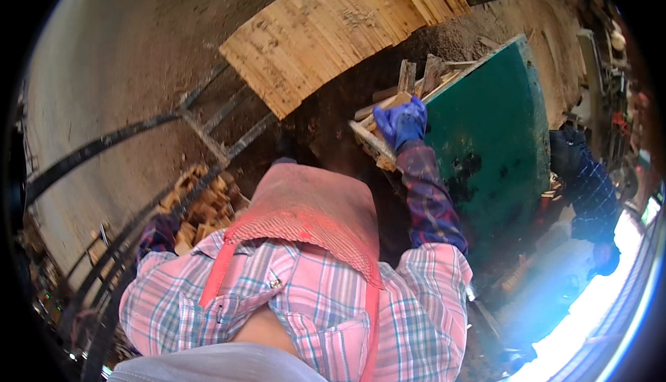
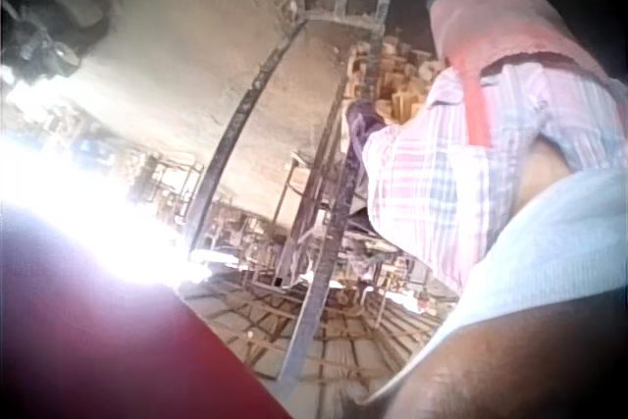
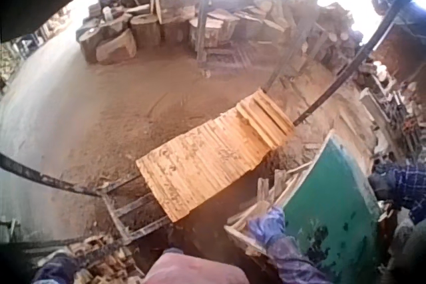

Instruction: The person repeatedly picks up wooden planks from a green workbench, inspects them, and stacks them into a growing pile. The person wears blue gloves and a plaid shirt while handling the wood pieces one at a time.

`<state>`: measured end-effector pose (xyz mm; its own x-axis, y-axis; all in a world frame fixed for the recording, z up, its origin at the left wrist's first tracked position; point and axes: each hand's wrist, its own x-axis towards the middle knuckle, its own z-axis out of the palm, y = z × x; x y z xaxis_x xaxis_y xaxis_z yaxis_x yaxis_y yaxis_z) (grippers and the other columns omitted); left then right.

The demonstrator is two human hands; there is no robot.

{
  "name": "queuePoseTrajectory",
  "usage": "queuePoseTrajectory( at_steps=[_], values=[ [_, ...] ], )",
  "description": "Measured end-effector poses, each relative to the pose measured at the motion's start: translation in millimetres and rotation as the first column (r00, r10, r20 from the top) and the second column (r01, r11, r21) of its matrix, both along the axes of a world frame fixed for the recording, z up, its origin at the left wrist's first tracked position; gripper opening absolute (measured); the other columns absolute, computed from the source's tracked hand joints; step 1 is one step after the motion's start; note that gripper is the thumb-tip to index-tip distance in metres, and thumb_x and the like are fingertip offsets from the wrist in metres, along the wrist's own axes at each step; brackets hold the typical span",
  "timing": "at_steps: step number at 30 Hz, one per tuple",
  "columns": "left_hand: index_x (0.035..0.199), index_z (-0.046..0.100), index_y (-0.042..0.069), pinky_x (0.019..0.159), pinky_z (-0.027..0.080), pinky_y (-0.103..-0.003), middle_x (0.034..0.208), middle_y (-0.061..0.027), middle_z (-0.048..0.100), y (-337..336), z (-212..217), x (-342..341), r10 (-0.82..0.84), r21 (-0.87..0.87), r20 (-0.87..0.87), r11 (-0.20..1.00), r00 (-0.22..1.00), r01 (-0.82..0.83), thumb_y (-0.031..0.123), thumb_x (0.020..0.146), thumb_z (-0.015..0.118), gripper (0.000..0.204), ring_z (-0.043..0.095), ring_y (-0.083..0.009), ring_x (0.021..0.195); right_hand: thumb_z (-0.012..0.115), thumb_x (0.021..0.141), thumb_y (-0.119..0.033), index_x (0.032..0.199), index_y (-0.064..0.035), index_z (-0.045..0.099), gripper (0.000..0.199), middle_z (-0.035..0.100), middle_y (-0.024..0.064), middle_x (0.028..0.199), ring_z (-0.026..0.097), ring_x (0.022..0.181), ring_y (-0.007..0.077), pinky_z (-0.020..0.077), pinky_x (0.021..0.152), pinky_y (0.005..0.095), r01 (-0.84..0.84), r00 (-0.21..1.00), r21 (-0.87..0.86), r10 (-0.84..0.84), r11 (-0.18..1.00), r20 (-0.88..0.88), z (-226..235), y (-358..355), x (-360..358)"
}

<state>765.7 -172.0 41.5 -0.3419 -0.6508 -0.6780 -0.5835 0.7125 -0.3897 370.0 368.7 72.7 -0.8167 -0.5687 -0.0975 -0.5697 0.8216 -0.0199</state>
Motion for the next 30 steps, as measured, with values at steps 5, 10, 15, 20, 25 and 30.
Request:
queuePoseTrajectory(
  at_steps=[5,10,15,20,25,30],
  values=[
    [0.098,0.068,0.007,0.083,0.049,-0.041,0.102,-0.0198,0.063,31.0,7.1,33.3,0.057,0.032,0.034,0.998,0.998,-0.058,0.029,0.074,0.061,0.033,0.061,-0.0339,0.098,0.047,0.085,-0.043,0.052,-0.0077,0.063,0.051,0.058,0.0117,0.054,0.058,0.065,0.0299,0.0353,0.090,0.0419,-0.055,0.998,-0.076,0.054,0.996,-0.017,43.2,-27.6,36.4],
    [0.099,0.068,0.007,0.084,0.049,-0.040,0.104,-0.0195,0.063,49.9,0.1,37.9,0.079,0.064,0.074,0.994,0.994,-0.084,0.029,0.074,0.061,0.033,0.060,-0.0335,0.100,0.046,0.085,-0.045,0.054,-0.0091,0.064,0.051,0.060,0.0107,0.057,0.058,0.067,0.0287,0.0353,0.091,0.0416,-0.045,0.999,-0.050,0.046,0.998,0.023,4.0,-25.4,31.7],
    [0.097,0.068,0.005,0.078,0.050,-0.041,0.095,-0.0197,0.065,76.3,-23.1,40.9,0.146,0.127,0.066,0.980,0.987,-0.154,0.031,0.068,0.070,0.039,0.064,-0.0324,0.091,0.044,0.087,-0.048,0.057,-0.0079,0.065,0.054,0.060,0.0132,0.060,0.058,0.066,0.0300,0.0354,0.093,0.0408,-0.066,0.997,-0.038,0.068,0.997,0.047,-28.8,-28.3,11.6],
    [0.103,0.067,0.007,0.082,0.050,-0.038,0.104,-0.0145,0.065,89.1,4.2,6.3,0.126,0.156,0.262,0.973,0.957,-0.171,0.028,0.072,0.063,0.038,0.062,-0.0308,0.099,0.044,0.087,-0.049,0.060,-0.0067,0.067,0.055,0.061,0.0148,0.060,0.059,0.067,0.0310,0.0366,0.091,0.0407,-0.052,0.996,-0.073,0.057,0.996,0.064,-23.2,-43.6,10.6],
    [0.102,0.067,0.006,0.079,0.050,-0.036,0.099,-0.0182,0.065,73.3,-5.2,31.3,0.136,0.169,0.220,0.970,0.966,-0.175,0.029,0.069,0.072,0.040,0.063,-0.0302,0.094,0.044,0.087,-0.048,0.059,-0.0060,0.066,0.055,0.060,0.0155,0.059,0.059,0.065,0.0330,0.0386,0.089,0.0415,-0.073,0.997,-0.121,0.077,0.990,0.029,-24.8,-38.4,6.1],
    [0.101,0.067,0.007,0.077,0.050,-0.039,0.096,-0.0176,0.066,86.1,-0.9,38.0,0.160,0.068,0.250,0.981,0.955,-0.182,0.031,0.070,0.071,0.039,0.064,-0.0313,0.091,0.044,0.088,-0.048,0.059,-0.0056,0.066,0.056,0.059,0.0153,0.056,0.059,0.063,0.0321,0.0394,0.088,0.0419,-0.075,0.996,-0.119,0.079,0.990,0.028,-32.4,-21.9,-7.2]
  ],
)
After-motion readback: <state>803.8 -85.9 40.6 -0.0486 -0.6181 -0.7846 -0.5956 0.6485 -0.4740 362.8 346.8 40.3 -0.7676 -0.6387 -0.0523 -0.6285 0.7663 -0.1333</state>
